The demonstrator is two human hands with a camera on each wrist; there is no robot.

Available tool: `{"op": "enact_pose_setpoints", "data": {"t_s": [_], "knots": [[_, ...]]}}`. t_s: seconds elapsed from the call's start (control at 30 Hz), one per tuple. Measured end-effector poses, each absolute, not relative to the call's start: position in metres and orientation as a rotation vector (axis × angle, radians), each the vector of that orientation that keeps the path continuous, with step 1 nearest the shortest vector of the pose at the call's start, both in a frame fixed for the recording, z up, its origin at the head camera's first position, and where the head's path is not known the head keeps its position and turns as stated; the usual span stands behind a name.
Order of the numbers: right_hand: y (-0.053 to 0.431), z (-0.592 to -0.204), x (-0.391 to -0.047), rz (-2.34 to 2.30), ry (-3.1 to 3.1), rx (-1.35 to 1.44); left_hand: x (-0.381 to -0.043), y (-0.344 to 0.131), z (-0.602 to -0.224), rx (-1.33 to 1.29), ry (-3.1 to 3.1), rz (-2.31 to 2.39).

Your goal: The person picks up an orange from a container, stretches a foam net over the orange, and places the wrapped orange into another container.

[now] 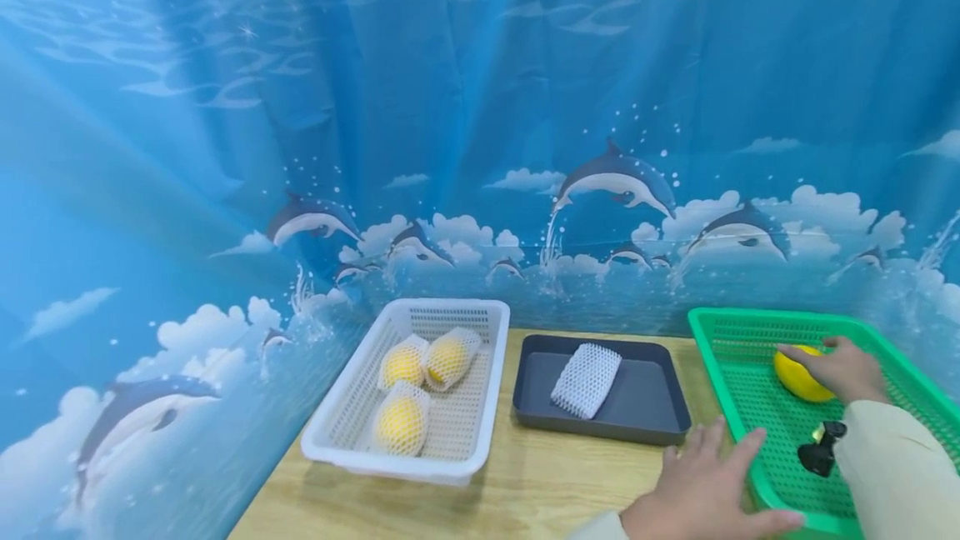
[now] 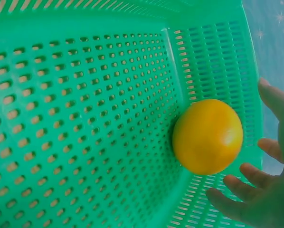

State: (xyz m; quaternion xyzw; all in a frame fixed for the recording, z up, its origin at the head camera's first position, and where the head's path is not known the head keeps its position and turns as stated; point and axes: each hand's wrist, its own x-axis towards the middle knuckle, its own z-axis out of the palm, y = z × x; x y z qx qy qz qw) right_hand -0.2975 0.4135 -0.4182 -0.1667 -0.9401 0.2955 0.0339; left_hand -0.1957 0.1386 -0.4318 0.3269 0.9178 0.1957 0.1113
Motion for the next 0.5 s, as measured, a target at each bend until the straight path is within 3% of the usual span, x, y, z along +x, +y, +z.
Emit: {"op": "enact_pose_setpoints", "data": {"t_s": [0.5], "knots": [[0.4218,-0.4239,-0.2931,1.060,-2.856,-0.548,-0.1966,0.1416,-0.4350,1.010,2.713,0.507]]}}
